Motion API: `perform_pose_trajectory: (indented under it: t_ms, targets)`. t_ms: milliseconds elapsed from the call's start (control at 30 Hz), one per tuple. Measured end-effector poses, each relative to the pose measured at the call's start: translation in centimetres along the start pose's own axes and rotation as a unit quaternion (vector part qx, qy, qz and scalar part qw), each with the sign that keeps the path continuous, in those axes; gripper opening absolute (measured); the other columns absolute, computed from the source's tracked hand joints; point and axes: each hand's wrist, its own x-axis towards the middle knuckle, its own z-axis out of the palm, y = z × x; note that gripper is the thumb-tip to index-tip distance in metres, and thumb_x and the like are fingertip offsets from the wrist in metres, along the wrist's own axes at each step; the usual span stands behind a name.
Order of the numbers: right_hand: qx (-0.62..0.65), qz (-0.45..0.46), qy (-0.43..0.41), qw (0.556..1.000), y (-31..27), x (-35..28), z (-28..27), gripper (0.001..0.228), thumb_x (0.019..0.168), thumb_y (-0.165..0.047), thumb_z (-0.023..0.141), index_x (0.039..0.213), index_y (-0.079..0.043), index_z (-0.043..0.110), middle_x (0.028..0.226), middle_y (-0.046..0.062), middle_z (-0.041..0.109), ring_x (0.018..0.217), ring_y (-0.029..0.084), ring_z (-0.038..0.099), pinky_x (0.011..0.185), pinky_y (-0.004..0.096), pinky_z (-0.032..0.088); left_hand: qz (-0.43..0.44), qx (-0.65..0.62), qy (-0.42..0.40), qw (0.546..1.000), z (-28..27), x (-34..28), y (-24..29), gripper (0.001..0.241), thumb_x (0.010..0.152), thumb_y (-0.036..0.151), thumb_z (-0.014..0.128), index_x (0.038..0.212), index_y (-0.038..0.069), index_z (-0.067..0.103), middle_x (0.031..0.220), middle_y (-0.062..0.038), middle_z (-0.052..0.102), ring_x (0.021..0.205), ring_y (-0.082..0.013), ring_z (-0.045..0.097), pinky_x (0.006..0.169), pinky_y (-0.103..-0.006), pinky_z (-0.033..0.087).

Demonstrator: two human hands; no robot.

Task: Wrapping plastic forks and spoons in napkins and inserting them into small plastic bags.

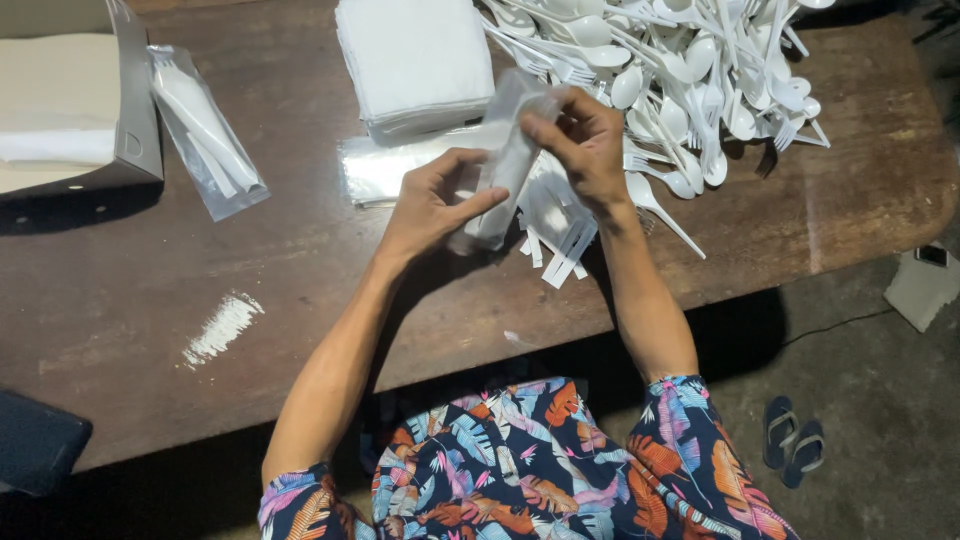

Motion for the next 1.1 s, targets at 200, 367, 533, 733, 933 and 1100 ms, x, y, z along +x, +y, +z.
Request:
perform_pose_trajectory:
  t_ms: [200, 367, 533, 733, 933, 1100]
  targets:
    - [-0.009, -0.032, 0.047, 0.998, 1.3, 0.7, -1.9, 0.024, 0.089, -0.027, 0.078, 0.099, -0.011, 0.063, 0.095, -0.001, 0.062, 0.086, 0.013, 0.055, 0.080, 0.027, 0.052, -0.039, 0.001, 0.033, 0.999, 0.0, 0.3, -1.3, 0.030, 0.089, 0.021, 0.081, 0.115, 0.009, 0.073, 0.107, -0.001, 0.077, 0.086, -0.0072, 0.071, 0.071, -0.0200, 0.059]
    - [-0.024, -0.020, 0.049, 0.998, 0.7, 0.7, -2.1, 0.026, 0.093, -0.032, 0.076, 0.107, -0.011, 0.069, 0.106, 0.002, 0.064, 0.096, 0.015, 0.059, 0.081, 0.026, 0.055, -0.054, 0.003, 0.026, 0.998, -0.2, 0.4, -2.4, 0.029, 0.086, 0.020, 0.084, 0.111, 0.009, 0.074, 0.090, 0.001, 0.075, 0.079, -0.0047, 0.067, 0.067, -0.0193, 0.055]
    - [-0.015, -0.038, 0.059, 0.997, 1.5, 0.8, -3.7, 0.017, 0.095, -0.022, 0.075, 0.106, -0.011, 0.068, 0.099, 0.002, 0.063, 0.082, 0.012, 0.057, 0.068, 0.025, 0.059, -0.082, 0.001, 0.024, 0.996, -1.4, 0.3, 0.2, 0.032, 0.086, 0.023, 0.082, 0.114, 0.009, 0.073, 0.096, -0.005, 0.078, 0.074, -0.0112, 0.070, 0.047, -0.0220, 0.057]
    - [-0.082, -0.054, 0.050, 0.994, 1.2, 0.7, -4.0, 0.013, 0.103, -0.015, 0.072, 0.109, -0.007, 0.066, 0.094, 0.004, 0.065, 0.069, 0.011, 0.061, 0.056, 0.019, 0.055, -0.026, -0.001, 0.150, 0.988, -2.6, 0.7, -0.6, 0.017, 0.087, 0.016, 0.085, 0.101, 0.009, 0.078, 0.094, -0.001, 0.079, 0.072, -0.0025, 0.067, 0.064, -0.0140, 0.057]
    - [-0.074, 0.033, 0.092, 0.992, -0.4, 0.9, -3.1, 0.013, 0.095, -0.014, 0.080, 0.105, -0.009, 0.075, 0.107, 0.007, 0.075, 0.076, 0.013, 0.071, 0.060, 0.021, 0.064, -0.038, -0.064, 0.229, 0.970, -2.7, 1.0, -0.6, 0.022, 0.084, 0.013, 0.086, 0.102, 0.007, 0.074, 0.087, -0.007, 0.078, 0.082, -0.0101, 0.076, 0.063, -0.0233, 0.067]
    - [0.006, 0.093, 0.065, 0.994, -0.9, 0.8, -2.9, 0.024, 0.090, -0.015, 0.083, 0.110, -0.005, 0.075, 0.102, 0.010, 0.078, 0.078, 0.017, 0.076, 0.065, 0.024, 0.070, -0.056, -0.056, 0.237, 0.968, -3.6, 1.0, -1.2, 0.026, 0.083, 0.015, 0.087, 0.104, 0.009, 0.072, 0.087, -0.010, 0.080, 0.074, -0.0086, 0.073, 0.059, -0.0213, 0.064]
